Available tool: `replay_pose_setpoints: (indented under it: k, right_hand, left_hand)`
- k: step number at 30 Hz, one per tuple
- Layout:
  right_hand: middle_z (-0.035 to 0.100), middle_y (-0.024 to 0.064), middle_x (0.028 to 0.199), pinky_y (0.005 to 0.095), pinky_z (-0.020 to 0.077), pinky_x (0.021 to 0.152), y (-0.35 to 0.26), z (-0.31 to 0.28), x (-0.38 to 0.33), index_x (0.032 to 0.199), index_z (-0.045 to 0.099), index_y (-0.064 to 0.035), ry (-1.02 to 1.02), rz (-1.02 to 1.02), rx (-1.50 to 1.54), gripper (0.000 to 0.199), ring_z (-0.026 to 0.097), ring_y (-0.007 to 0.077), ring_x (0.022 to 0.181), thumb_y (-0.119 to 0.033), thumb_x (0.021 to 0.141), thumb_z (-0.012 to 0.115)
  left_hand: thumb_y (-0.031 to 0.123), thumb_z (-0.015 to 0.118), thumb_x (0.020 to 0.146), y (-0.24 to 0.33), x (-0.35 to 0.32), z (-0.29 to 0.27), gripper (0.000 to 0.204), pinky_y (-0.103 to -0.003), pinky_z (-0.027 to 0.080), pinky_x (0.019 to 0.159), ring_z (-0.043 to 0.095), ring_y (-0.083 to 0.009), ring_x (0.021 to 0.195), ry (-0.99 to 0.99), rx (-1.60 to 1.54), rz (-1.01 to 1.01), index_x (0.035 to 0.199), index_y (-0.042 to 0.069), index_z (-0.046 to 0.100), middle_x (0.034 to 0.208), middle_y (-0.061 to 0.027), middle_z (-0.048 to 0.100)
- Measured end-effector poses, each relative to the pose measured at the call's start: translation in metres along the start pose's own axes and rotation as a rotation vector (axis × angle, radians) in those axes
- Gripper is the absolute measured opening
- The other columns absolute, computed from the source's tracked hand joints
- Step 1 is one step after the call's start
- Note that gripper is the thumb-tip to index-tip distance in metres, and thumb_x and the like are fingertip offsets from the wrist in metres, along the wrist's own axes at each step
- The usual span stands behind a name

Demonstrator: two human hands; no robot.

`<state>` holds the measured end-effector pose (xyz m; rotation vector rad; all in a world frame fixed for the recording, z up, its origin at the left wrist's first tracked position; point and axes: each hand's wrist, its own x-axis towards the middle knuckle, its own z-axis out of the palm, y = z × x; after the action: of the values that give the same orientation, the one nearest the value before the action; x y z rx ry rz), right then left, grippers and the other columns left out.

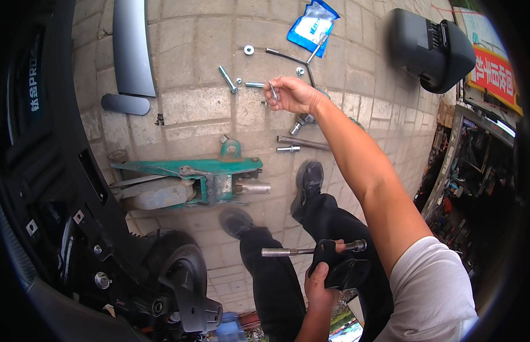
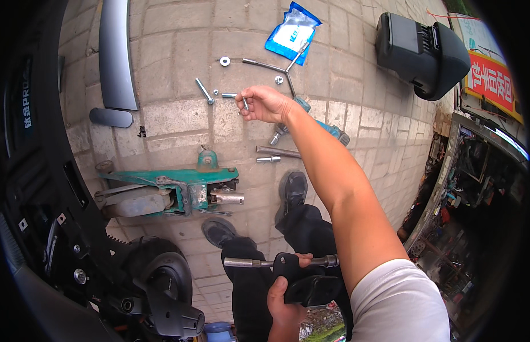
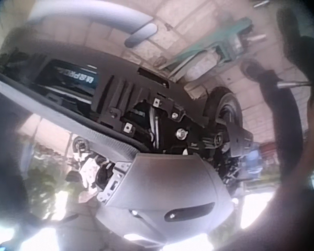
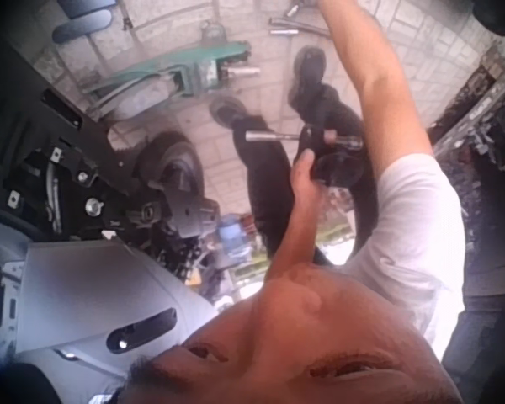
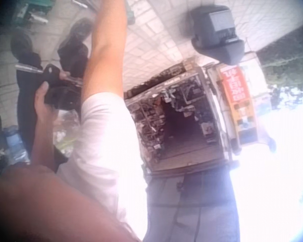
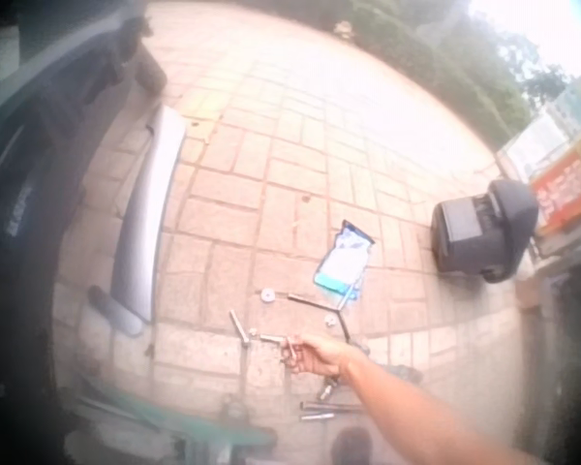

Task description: The person assembles a scooter by attaching a side panel to the frame. They pick up bolts and washers, position the panel, and use a cordless impact driver to fasten multiple bolts. The person also uses a wrench to tighten bolts by hand and adjusts the panel alignment during installation.

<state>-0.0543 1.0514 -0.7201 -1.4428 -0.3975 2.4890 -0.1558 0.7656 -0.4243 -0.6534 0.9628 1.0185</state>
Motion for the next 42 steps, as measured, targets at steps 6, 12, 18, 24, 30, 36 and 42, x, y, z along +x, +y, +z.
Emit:
replay_pose_setpoints:
  k: [6, 12, 18, 24, 30, 36, 42]
  right_hand:
    - [0.061, 0.0073, 0.072, 0.0349, 0.049, 0.062, 0.002, 0.03, 0.055, 0.093, 0.062, -0.0057, 0.467, -0.15, -0.903, 0.024, 0.06, 0.0219, 0.07, -0.03, 0.091, 0.061]
    - [0.069, 0.0136, 0.096, 0.0456, 0.0503, 0.078, 0.014, 0.054, 0.061, 0.105, 0.064, -0.0135, 0.603, -0.34, -1.599, 0.023, 0.064, 0.0349, 0.095, -0.028, 0.088, 0.065]
    - [0.068, 0.0143, 0.095, 0.0438, 0.0506, 0.078, 0.013, 0.046, 0.075, 0.105, 0.063, -0.0114, 0.545, -0.306, -1.726, 0.023, 0.064, 0.0339, 0.093, -0.027, 0.088, 0.064]
    - [0.06, 0.0082, 0.076, 0.036, 0.0447, 0.057, 0.031, 0.014, 0.036, 0.092, 0.058, -0.0069, 0.337, -0.252, -0.818, 0.018, 0.058, 0.0208, 0.066, -0.024, 0.092, 0.061]
    - [0.041, -0.0035, 0.065, 0.0273, 0.0313, 0.048, 0.067, -0.012, -0.056, 0.082, 0.053, -0.0117, 0.185, 0.101, 0.003, 0.022, 0.037, 0.0093, 0.055, -0.028, 0.095, 0.058]
    - [0.066, 0.0139, 0.077, 0.0401, 0.0503, 0.063, 0.107, -0.006, -0.036, 0.086, 0.058, -0.004, 0.369, -0.128, -1.407, 0.029, 0.064, 0.0286, 0.07, -0.033, 0.092, 0.059]
    - [0.068, 0.0166, 0.078, 0.0476, 0.0538, 0.065, 0.152, -0.002, -0.032, 0.093, 0.056, -0.005, 0.403, -0.253, -1.868, 0.02, 0.068, 0.0353, 0.077, -0.022, 0.082, 0.06]
  left_hand:
    - [0.037, 0.043, 0.089, 0.0, -0.002, 0.0, 0.053, -0.042, 0.034, 0.108, 0.049, -0.0304, 0.123, 0.023, 0.021, -0.042, 0.116, -0.006, 0.056, 0.117, -0.0162, 0.057]
    - [0.04, 0.046, 0.088, -0.002, -0.003, -0.009, 0.057, -0.042, 0.038, 0.105, 0.051, -0.0308, 0.121, 0.021, -0.082, -0.071, 0.121, -0.006, 0.053, 0.121, -0.0174, 0.056]
    - [0.042, 0.046, 0.088, -0.003, -0.006, -0.013, 0.059, -0.042, 0.04, 0.104, 0.051, -0.0306, 0.121, 0.044, -0.108, -0.116, 0.122, -0.006, 0.053, 0.122, -0.0182, 0.056]
    - [0.038, 0.044, 0.09, 0.0, -0.003, -0.006, 0.053, -0.042, 0.037, 0.106, 0.05, -0.0301, 0.123, 0.026, -0.016, 0.001, 0.117, -0.006, 0.056, 0.118, -0.016, 0.057]
    - [0.037, 0.043, 0.09, -0.001, -0.002, -0.002, 0.051, -0.042, 0.036, 0.106, 0.05, -0.0299, 0.122, 0.053, 0.001, 0.001, 0.114, -0.006, 0.056, 0.114, -0.0164, 0.058]
    - [0.035, 0.044, 0.09, -0.007, 0.0, -0.003, 0.05, -0.042, 0.036, 0.106, 0.05, -0.0299, 0.122, 0.046, 0.048, 0.0, 0.113, -0.007, 0.057, 0.115, -0.0167, 0.058]
    - [0.034, 0.047, 0.091, -0.013, -0.004, -0.015, 0.053, -0.042, 0.037, 0.108, 0.05, -0.0294, 0.124, 0.035, -0.019, -0.077, 0.124, -0.007, 0.053, 0.123, -0.0174, 0.057]
